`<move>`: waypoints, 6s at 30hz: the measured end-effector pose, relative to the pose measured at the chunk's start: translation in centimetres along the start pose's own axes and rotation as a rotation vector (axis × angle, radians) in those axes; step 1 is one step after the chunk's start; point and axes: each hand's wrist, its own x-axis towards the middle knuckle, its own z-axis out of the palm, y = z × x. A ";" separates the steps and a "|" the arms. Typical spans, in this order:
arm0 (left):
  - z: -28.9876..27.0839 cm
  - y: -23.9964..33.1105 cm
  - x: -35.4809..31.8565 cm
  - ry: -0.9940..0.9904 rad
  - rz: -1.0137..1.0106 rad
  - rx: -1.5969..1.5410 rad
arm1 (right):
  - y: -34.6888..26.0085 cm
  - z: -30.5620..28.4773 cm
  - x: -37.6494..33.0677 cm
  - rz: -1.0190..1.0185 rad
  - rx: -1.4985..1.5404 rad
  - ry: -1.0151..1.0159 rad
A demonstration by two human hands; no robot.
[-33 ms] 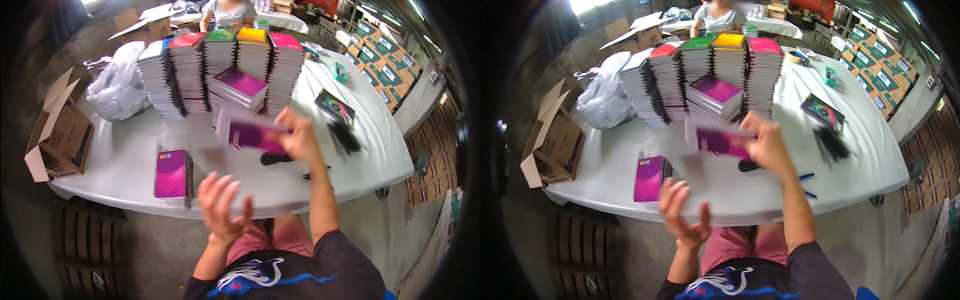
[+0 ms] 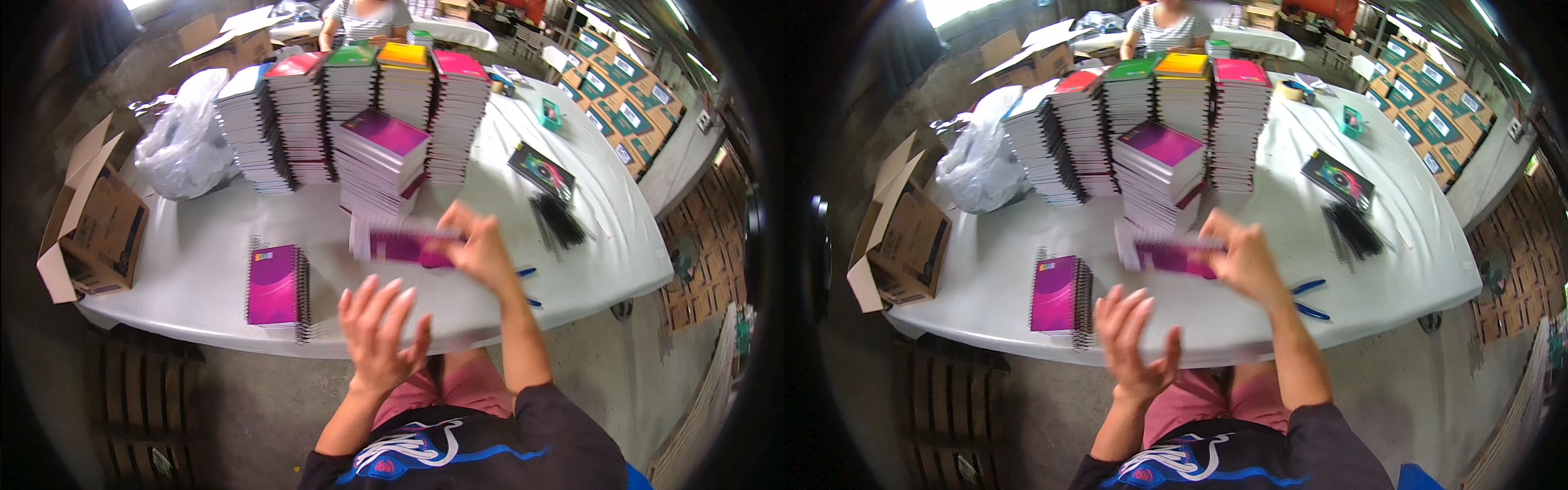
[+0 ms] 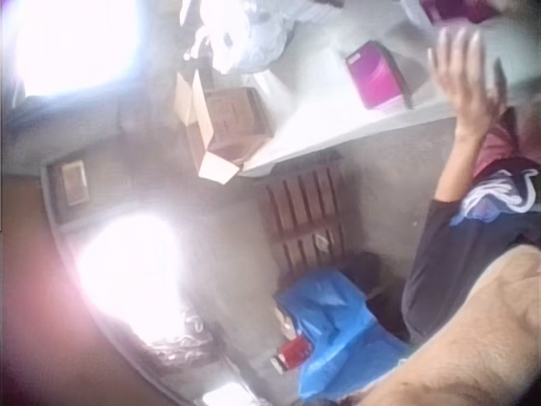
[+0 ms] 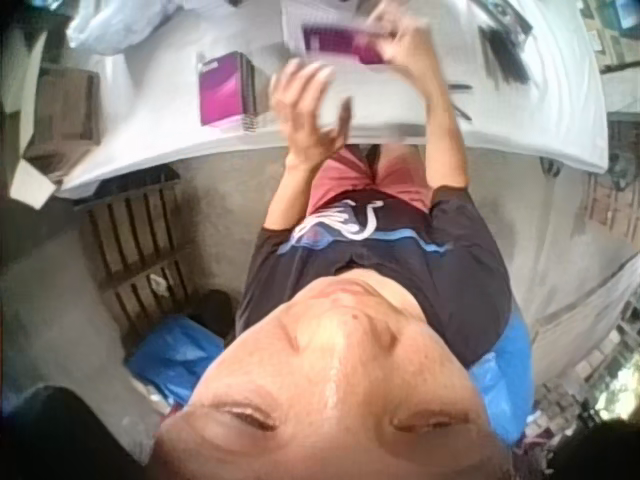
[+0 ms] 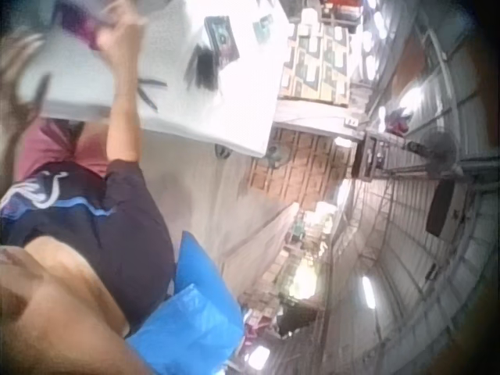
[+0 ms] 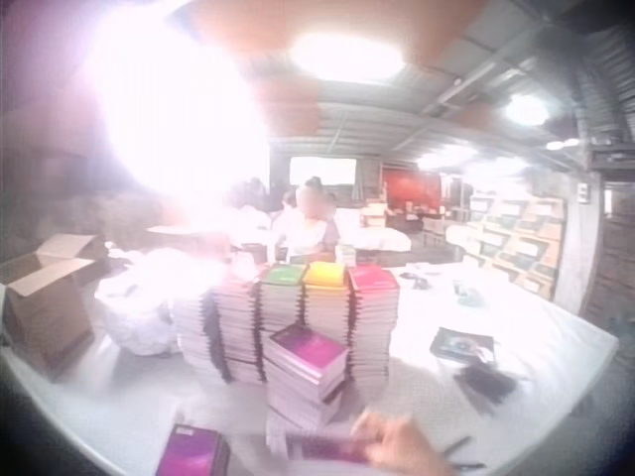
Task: The person repeatedly picks up a purple notebook and a black spiral binding, inserts the spiral into the notebook's holes, and uses pliers to crimp the ends. The finished notebooks are stacked on the table. The person handles notebooks and spirals one at a time throughout the clip.
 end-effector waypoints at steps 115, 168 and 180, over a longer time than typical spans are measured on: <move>10.3 -6.5 -6.2 -0.129 -0.454 -0.499 | 7.7 -0.1 -5.2 0.216 0.808 -0.243; 5.1 -1.0 -2.2 0.181 -0.394 -0.314 | -3.0 -0.1 -11.9 -0.062 -0.237 0.128; 4.8 -0.5 -2.2 0.220 -0.405 -0.303 | -3.2 0.3 -11.9 -0.018 -0.068 0.068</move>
